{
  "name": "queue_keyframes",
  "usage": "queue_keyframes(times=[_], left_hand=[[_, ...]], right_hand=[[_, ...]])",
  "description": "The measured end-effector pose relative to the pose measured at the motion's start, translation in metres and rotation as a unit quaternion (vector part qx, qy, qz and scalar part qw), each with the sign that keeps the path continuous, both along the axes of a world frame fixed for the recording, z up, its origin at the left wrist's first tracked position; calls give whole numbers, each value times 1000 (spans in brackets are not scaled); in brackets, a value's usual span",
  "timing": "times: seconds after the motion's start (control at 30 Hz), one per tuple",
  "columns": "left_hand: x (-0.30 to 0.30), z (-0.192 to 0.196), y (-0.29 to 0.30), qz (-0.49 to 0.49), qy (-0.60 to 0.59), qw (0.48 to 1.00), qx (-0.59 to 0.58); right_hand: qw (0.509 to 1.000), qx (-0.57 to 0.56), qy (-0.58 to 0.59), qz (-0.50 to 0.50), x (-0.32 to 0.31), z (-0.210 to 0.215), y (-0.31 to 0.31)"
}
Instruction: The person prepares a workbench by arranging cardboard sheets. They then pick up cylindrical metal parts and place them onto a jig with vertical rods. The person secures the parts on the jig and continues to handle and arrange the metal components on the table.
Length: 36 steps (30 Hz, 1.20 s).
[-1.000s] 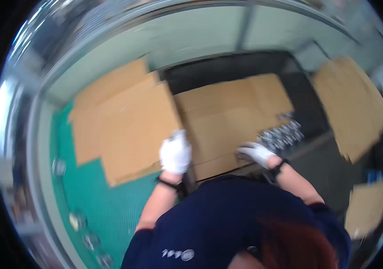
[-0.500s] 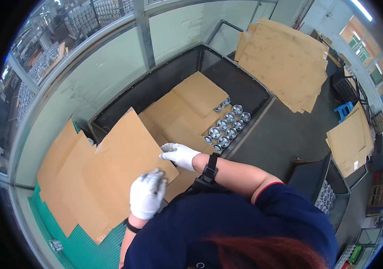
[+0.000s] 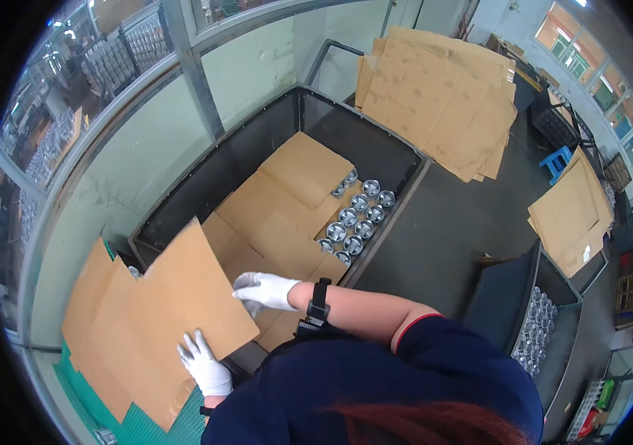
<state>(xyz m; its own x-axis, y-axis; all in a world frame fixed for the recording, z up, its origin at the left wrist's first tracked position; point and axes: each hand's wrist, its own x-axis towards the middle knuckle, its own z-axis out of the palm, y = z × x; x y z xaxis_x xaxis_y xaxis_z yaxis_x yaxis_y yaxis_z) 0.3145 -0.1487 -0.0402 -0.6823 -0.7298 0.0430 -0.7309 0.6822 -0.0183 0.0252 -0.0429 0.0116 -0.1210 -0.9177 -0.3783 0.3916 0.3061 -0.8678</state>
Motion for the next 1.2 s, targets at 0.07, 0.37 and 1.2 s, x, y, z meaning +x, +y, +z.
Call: queue_keyframes(times=[0.07, 0.37, 1.2], left_hand=[[7, -18, -2, 77, -112, 991, 11], [17, -31, -42, 219, -253, 942, 3], [61, 20, -131, 283, -139, 947, -63]], right_hand=[[1000, 10, 25, 6, -9, -21, 5], [973, 129, -88, -167, -100, -77, 131], [809, 509, -56, -290, -326, -226, 514]])
